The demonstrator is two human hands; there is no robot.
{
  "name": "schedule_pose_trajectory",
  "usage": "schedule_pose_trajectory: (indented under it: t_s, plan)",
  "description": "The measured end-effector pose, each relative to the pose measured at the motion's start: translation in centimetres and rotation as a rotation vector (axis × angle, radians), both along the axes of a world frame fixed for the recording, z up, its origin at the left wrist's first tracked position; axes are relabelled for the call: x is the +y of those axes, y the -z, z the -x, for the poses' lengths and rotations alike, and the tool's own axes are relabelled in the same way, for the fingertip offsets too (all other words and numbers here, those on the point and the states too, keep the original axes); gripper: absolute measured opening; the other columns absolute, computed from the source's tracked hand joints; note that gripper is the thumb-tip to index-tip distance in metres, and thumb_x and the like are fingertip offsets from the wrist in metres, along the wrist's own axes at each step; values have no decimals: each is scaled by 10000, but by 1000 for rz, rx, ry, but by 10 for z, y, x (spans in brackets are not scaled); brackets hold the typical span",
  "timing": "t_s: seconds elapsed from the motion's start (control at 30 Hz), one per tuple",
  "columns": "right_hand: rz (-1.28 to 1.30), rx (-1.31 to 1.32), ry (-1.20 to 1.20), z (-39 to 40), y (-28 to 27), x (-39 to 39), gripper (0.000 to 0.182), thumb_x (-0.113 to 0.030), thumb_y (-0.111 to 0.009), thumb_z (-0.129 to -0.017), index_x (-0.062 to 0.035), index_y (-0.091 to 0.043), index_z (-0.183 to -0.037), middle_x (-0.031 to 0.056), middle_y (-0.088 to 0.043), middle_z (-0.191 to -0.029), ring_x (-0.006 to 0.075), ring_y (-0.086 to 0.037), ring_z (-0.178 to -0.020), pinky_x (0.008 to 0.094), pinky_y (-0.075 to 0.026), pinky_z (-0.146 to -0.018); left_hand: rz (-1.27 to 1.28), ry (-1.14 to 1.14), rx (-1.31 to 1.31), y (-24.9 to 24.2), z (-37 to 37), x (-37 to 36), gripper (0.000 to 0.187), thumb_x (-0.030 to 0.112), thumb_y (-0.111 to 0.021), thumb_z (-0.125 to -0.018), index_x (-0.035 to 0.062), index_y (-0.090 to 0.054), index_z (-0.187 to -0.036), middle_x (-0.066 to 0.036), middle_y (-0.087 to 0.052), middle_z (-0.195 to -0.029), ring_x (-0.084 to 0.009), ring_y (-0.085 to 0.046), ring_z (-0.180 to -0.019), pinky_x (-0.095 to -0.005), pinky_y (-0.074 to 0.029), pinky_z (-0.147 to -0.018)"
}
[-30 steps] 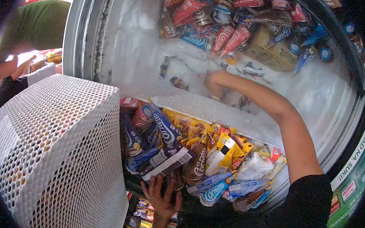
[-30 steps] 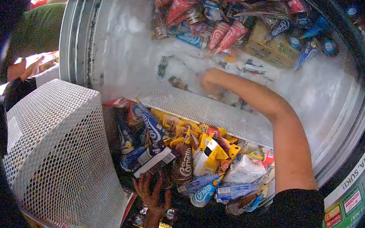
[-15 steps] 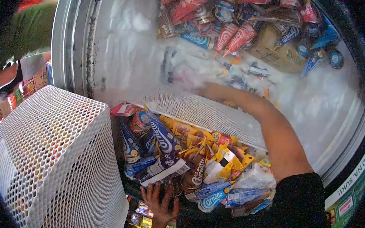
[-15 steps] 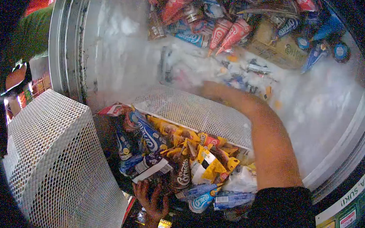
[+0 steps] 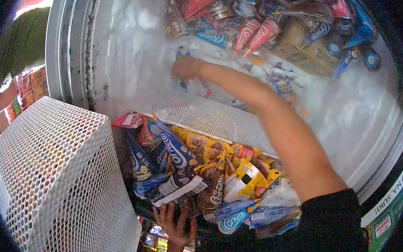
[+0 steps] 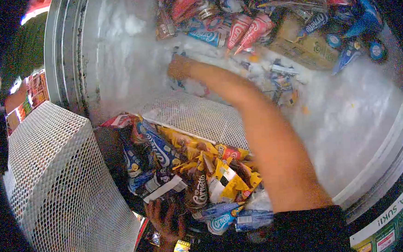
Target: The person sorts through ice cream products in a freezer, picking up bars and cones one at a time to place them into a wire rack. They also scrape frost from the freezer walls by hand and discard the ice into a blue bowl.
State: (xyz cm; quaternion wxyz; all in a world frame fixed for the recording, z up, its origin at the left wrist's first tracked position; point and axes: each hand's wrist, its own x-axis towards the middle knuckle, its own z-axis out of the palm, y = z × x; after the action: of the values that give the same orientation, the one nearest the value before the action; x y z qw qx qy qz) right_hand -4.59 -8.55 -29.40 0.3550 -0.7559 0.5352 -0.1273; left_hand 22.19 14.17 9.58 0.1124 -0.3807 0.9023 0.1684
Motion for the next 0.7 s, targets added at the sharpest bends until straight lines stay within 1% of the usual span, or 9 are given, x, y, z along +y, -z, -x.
schedule_pose_trajectory:
  t_s: [0.07, 0.13, 0.2, 0.33, 0.43, 0.5, 0.57, 0.63, 0.7]
  plan:
    - [3, -84, 171, -23, 37, 12, 156, -121, -562, -735, -52, -665, -830, 162, -650, -959, 320, -616, -922, 441, -478, -802, -6, 16, -2, 1, -3, 1, 432, 303, -610, -760, 130, -622, -1156, -177, -416, -1350, -375, -284, -1317, -621, -159, -1062]
    - [339, 132, -56, -31, 48, 51, 169, -119, -550, -748, -55, -656, -863, 145, -638, -991, 309, -583, -991, 479, -408, -913, 8, 23, -11, -2, -6, -2, 433, 302, -613, -756, 132, -622, -1154, -177, -413, -1353, -378, -284, -1316, -626, -159, -1060]
    - [-120, -322, 212, -31, 60, 88, 200, -148, -536, -771, -50, -636, -915, 130, -610, -1043, 294, -547, -1065, 516, -323, -992, -30, 12, -18, -2, -4, -1, 430, 298, -617, -751, 140, -621, -1151, -172, -406, -1361, -379, -287, -1315, -627, -161, -1059]
    - [-74, 193, -456, 43, 26, 192, 256, -227, -544, -795, -86, -632, -990, 108, -563, -1203, 274, -546, -1075, 539, -303, -1002, -37, 6, -3, -2, 2, -2, 417, 295, -614, -754, 141, -620, -1141, -175, -416, -1357, -387, -288, -1316, -627, -160, -1060]
    - [136, 164, -238, 66, 27, 232, 341, -221, -578, -775, -95, -613, -1091, 116, -566, -1214, 277, -544, -1095, 510, -387, -940, -12, 19, 18, 1, -1, -2, 421, 293, -606, -761, 132, -616, -1150, -176, -419, -1352, -383, -292, -1315, -625, -163, -1062]
    - [-740, 351, -516, 69, -18, 188, 446, -218, -576, -777, -102, -549, -1207, 142, -603, -1137, 296, -587, -1036, 465, -477, -827, -11, 21, 23, 1, 1, -1, 422, 295, -602, -764, 129, -615, -1152, -176, -422, -1349, -381, -293, -1315, -624, -165, -1062]
    - [-413, 175, -191, 69, -21, 166, 406, -207, -570, -772, -93, -574, -1162, 161, -640, -1013, 322, -629, -916, 452, -510, -701, -17, 19, 30, 0, 3, -4, 410, 298, -595, -772, 126, -616, -1143, -177, -424, -1347, -379, -290, -1319, -624, -168, -1062]
    - [-385, 94, -127, 61, -28, 104, 359, -205, -597, -762, -106, -607, -1107, 158, -649, -948, 336, -636, -866, 455, -507, -722, -8, 26, 26, 1, 0, -4, 406, 298, -594, -773, 128, -617, -1141, -177, -424, -1348, -379, -287, -1321, -625, -167, -1062]
    - [31, 131, -125, 36, -1, 56, 432, -229, -670, -709, -103, -593, -1115, 164, -645, -948, 305, -637, -907, 434, -510, -750, -6, 22, 27, 2, -1, -2, 420, 295, -596, -773, 135, -612, -1162, -173, -423, -1350, -377, -285, -1324, -626, -163, -1064]
